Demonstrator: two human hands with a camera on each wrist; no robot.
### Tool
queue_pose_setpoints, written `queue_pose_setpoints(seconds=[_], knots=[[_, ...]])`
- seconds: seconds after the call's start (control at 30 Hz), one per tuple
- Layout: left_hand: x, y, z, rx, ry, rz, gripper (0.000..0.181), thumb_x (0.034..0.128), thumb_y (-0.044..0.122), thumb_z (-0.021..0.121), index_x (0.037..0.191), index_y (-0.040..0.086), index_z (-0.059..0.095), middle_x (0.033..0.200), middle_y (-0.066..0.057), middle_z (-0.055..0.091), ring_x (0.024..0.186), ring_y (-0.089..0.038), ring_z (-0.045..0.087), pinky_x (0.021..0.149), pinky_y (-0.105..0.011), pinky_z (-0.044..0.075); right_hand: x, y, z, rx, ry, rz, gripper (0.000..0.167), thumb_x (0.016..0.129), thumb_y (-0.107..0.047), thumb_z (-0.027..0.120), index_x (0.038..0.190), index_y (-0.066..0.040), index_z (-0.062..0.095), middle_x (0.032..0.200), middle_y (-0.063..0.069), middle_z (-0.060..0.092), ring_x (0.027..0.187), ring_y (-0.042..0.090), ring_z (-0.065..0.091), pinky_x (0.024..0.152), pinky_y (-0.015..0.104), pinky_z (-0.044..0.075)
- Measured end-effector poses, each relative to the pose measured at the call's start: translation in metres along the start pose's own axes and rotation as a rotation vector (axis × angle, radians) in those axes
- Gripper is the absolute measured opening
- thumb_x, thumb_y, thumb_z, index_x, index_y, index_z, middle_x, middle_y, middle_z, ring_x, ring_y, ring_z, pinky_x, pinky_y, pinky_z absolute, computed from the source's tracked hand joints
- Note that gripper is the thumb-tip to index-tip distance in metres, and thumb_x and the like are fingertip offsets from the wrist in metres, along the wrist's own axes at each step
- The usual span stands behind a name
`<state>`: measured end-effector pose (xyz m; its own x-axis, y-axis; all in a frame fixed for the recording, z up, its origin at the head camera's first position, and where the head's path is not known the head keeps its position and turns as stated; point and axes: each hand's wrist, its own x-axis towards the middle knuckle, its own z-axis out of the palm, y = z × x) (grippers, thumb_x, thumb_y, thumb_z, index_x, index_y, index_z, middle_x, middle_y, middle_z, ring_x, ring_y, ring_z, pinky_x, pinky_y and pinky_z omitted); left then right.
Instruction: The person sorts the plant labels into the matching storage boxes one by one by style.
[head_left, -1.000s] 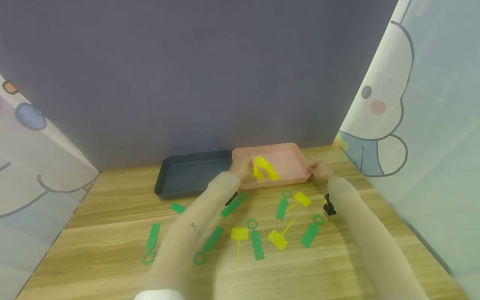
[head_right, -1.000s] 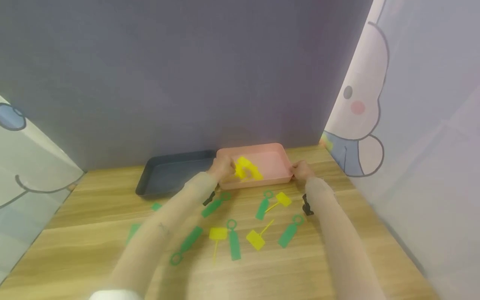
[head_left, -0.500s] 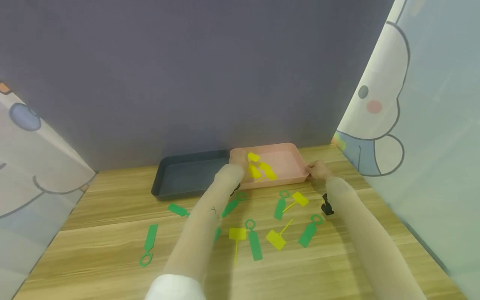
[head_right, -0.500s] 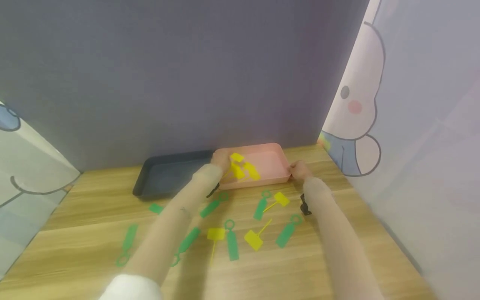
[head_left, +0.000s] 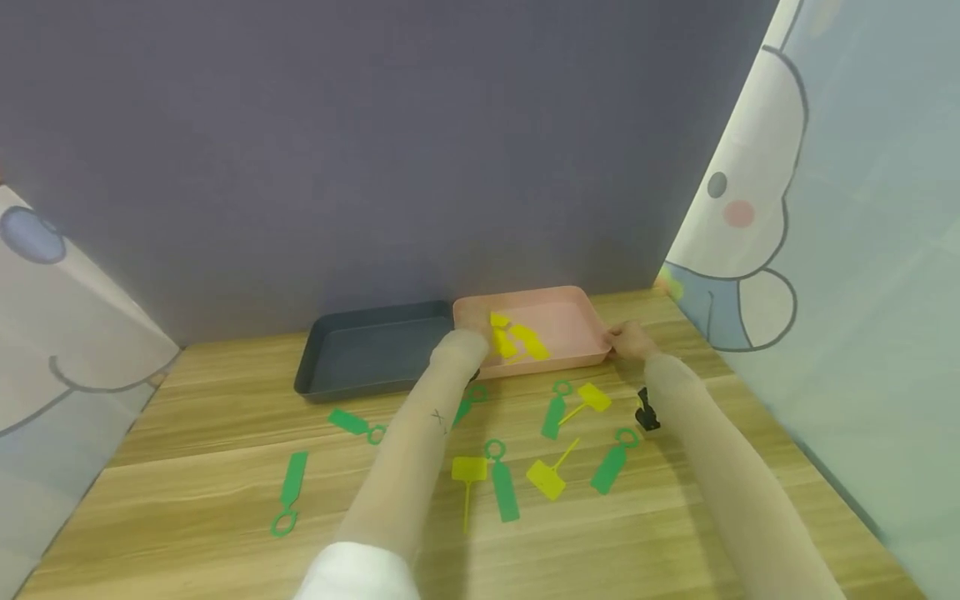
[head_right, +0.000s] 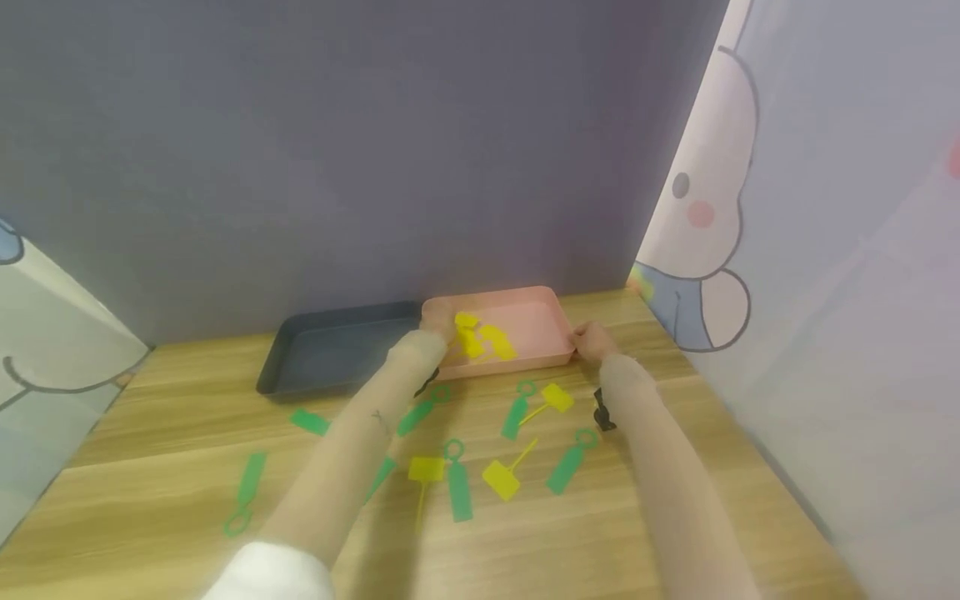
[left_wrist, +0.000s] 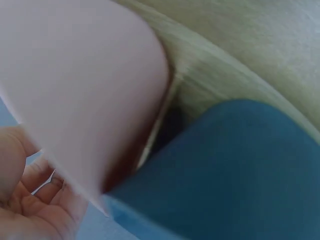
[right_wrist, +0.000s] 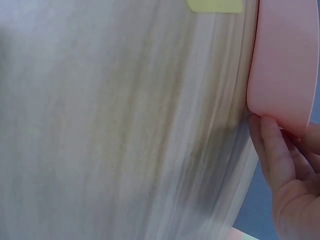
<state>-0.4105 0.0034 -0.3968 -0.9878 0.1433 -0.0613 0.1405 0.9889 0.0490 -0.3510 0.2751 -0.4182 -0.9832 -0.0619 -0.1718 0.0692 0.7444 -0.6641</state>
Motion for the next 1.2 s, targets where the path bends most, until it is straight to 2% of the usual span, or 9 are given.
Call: queue_pose_setpoints(seconds=[0.2, 0.27, 0.47, 0.57, 0.7, 0.83, 1.07, 1.17, 1.2], knots=[[-0.004, -0.007, 0.007, -0.172, -0.026, -0.048, 0.041, 0.0664, 0.010, 0.074, 0.103, 0.006, 0.055, 0.101, -0.008, 0.055, 0.080, -0.020, 0.055, 0.072, -0.030, 0.051, 0.002, 0.002, 0.001, 0.012, -0.024, 0.001, 0.037, 0.097, -0.011, 0.038, 0.120, 0.017, 0.049, 0.115, 0.031, 0.057, 0.090, 0.024, 0.065, 0.081, 0.030, 0.053], [-0.004, -0.008, 0.010, -0.193, -0.019, -0.058, 0.044, 0.0657, 0.010, 0.075, 0.104, 0.005, 0.054, 0.102, -0.009, 0.053, 0.080, -0.022, 0.055, 0.072, -0.031, 0.052, 0.002, 0.002, 0.001, 0.005, -0.025, -0.001, 0.037, 0.097, -0.011, 0.038, 0.119, 0.017, 0.049, 0.115, 0.030, 0.057, 0.090, 0.024, 0.064, 0.080, 0.030, 0.053], [0.004, -0.011, 0.013, -0.007, -0.017, -0.048, 0.046, 0.0706, 0.021, 0.072, 0.110, 0.005, 0.054, 0.102, -0.010, 0.055, 0.079, -0.018, 0.060, 0.076, -0.028, 0.053, 0.002, -0.002, 0.002, -0.004, -0.005, -0.010, 0.036, 0.097, -0.010, 0.038, 0.118, 0.015, 0.052, 0.112, 0.029, 0.060, 0.089, 0.022, 0.064, 0.081, 0.031, 0.053], [0.006, -0.014, 0.014, -0.008, -0.031, -0.055, 0.047, 0.0712, 0.024, 0.073, 0.110, 0.005, 0.055, 0.101, -0.009, 0.055, 0.071, -0.016, 0.059, 0.070, -0.026, 0.053, 0.003, -0.004, 0.003, 0.023, -0.001, -0.008, 0.035, 0.096, -0.009, 0.039, 0.118, 0.015, 0.052, 0.111, 0.029, 0.060, 0.086, 0.019, 0.065, 0.080, 0.029, 0.053], [0.006, -0.017, 0.016, -0.079, -0.041, -0.074, 0.053, 0.0702, 0.026, 0.077, 0.114, 0.005, 0.054, 0.103, -0.010, 0.054, 0.068, -0.016, 0.058, 0.065, -0.026, 0.055, 0.003, -0.005, 0.005, 0.050, -0.014, -0.005, 0.035, 0.096, -0.007, 0.039, 0.117, 0.017, 0.051, 0.114, 0.032, 0.057, 0.088, 0.023, 0.065, 0.076, 0.027, 0.054], [0.005, -0.018, 0.016, -0.043, -0.035, -0.061, 0.053, 0.0713, 0.029, 0.075, 0.114, 0.004, 0.054, 0.100, -0.009, 0.056, 0.069, -0.015, 0.059, 0.063, -0.026, 0.055, 0.007, -0.004, 0.005, 0.070, -0.026, 0.020, 0.034, 0.096, -0.006, 0.039, 0.118, 0.017, 0.050, 0.117, 0.033, 0.055, 0.096, 0.031, 0.063, 0.080, 0.032, 0.054], [0.005, -0.017, 0.018, 0.012, -0.038, -0.044, 0.043, 0.0760, 0.028, 0.067, 0.111, 0.006, 0.055, 0.099, -0.008, 0.056, 0.069, -0.013, 0.057, 0.057, -0.022, 0.053, 0.033, 0.027, 0.006, 0.121, -0.051, -0.043, 0.033, 0.094, -0.016, 0.049, 0.112, 0.010, 0.059, 0.104, 0.024, 0.064, 0.084, 0.021, 0.067, 0.075, 0.030, 0.055], [0.004, -0.016, 0.018, 0.015, -0.033, -0.040, 0.039, 0.0768, 0.025, 0.066, 0.109, 0.006, 0.056, 0.097, -0.008, 0.057, 0.069, -0.014, 0.056, 0.057, -0.023, 0.053, 0.026, 0.019, 0.006, 0.109, -0.052, -0.029, 0.033, 0.095, -0.013, 0.047, 0.114, 0.012, 0.056, 0.106, 0.027, 0.063, 0.088, 0.025, 0.066, 0.078, 0.032, 0.054], [0.004, -0.016, 0.018, 0.010, -0.031, -0.033, 0.035, 0.0785, 0.022, 0.065, 0.109, 0.006, 0.057, 0.097, -0.008, 0.058, 0.069, -0.014, 0.056, 0.057, -0.023, 0.053, 0.018, 0.008, 0.006, 0.077, -0.047, 0.012, 0.034, 0.096, -0.010, 0.043, 0.117, 0.015, 0.052, 0.112, 0.029, 0.060, 0.094, 0.029, 0.064, 0.083, 0.035, 0.053]])
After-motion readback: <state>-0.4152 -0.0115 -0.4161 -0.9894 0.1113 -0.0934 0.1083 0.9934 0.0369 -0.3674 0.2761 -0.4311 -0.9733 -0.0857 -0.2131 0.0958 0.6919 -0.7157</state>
